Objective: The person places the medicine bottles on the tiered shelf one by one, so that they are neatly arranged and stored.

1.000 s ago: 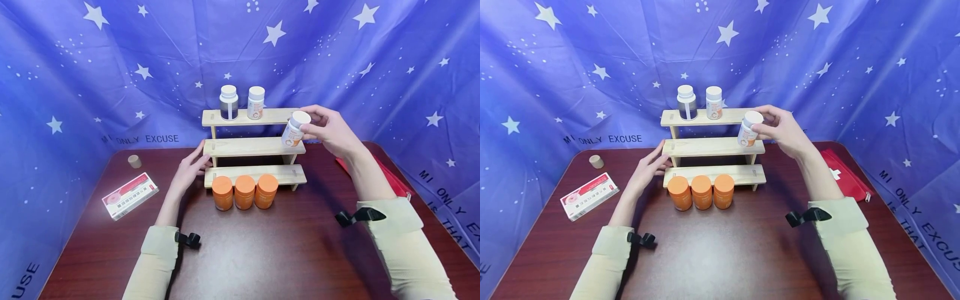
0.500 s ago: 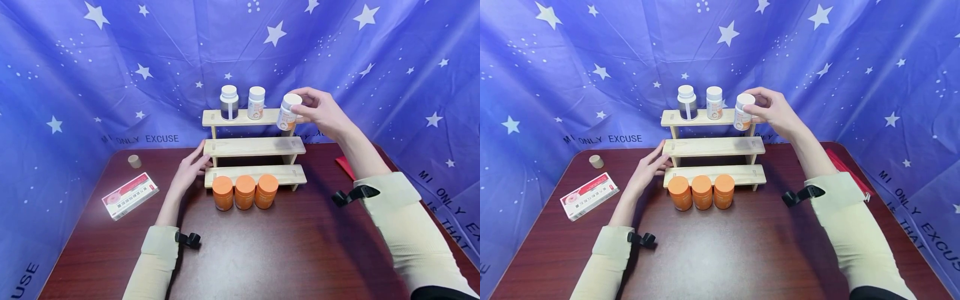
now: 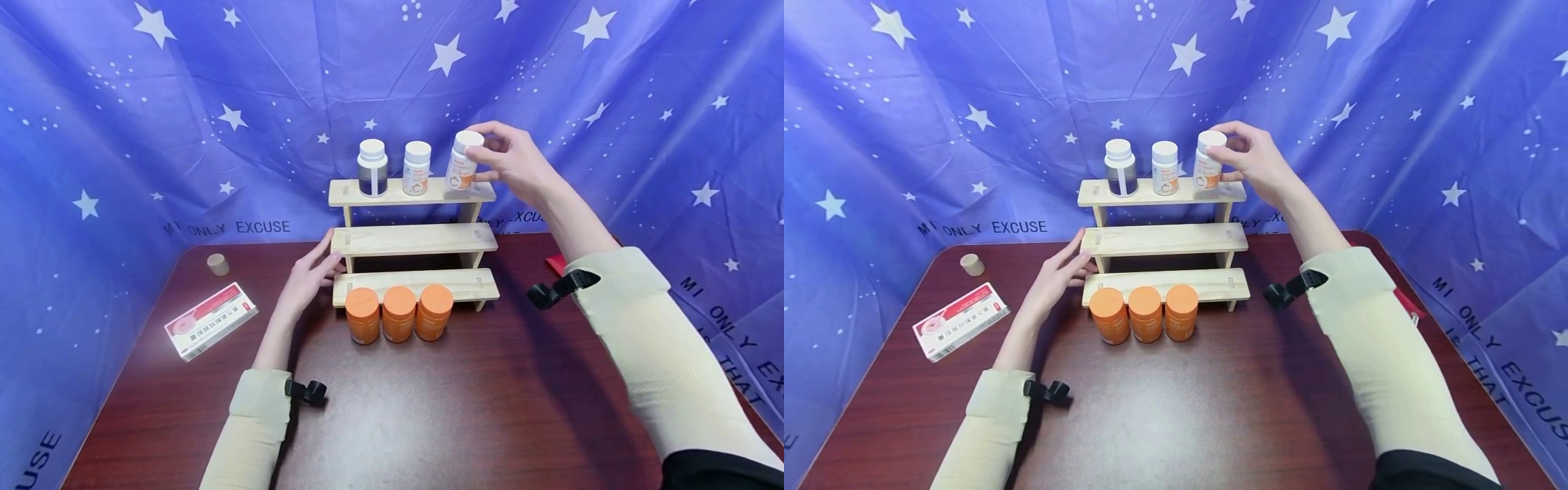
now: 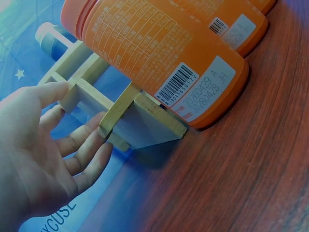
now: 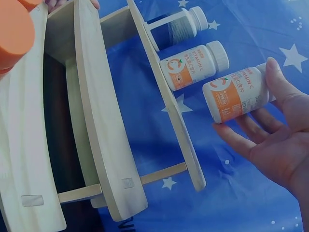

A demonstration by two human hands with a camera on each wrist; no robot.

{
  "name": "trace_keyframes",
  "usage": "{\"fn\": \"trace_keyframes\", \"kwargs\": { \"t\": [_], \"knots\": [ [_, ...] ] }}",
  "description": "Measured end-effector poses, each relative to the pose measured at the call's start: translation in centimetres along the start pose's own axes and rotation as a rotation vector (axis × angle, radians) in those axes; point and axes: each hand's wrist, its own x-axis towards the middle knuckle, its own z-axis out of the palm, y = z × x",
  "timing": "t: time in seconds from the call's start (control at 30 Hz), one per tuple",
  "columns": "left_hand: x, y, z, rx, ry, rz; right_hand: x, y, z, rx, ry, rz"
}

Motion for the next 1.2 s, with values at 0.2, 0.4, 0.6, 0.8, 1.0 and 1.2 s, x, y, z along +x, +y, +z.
{"fn": "trace_keyframes", "kwargs": {
  "t": [0.2, 0.4, 0.6, 0.8, 1.0, 1.2],
  "knots": [
    [-0.1, 0.1, 0.0, -0.013, -0.003, -0.003, 1.1, 0.1, 0.2, -0.002, 0.014, 0.018],
    [0.1, -0.2, 0.0, 0.000, -0.003, -0.001, 1.9, 0.3, 0.2, -0.012, 0.016, 0.050],
    [0.2, -0.2, 0.0, 0.000, 0.000, 0.004, 2.4, 0.9, 0.1, -0.046, 0.015, 0.070],
    [0.1, -0.1, 0.0, -0.006, -0.002, -0.001, 2.6, 1.6, 0.2, -0.093, 0.031, 0.087],
    [0.1, -0.2, 0.0, 0.003, 0.001, 0.002, 2.6, 2.1, 0.3, -0.089, 0.041, 0.114],
    [0.1, -0.1, 0.0, 0.010, 0.001, 0.002, 2.6, 2.4, 0.4, -0.090, 0.046, 0.111]
  ]
}}
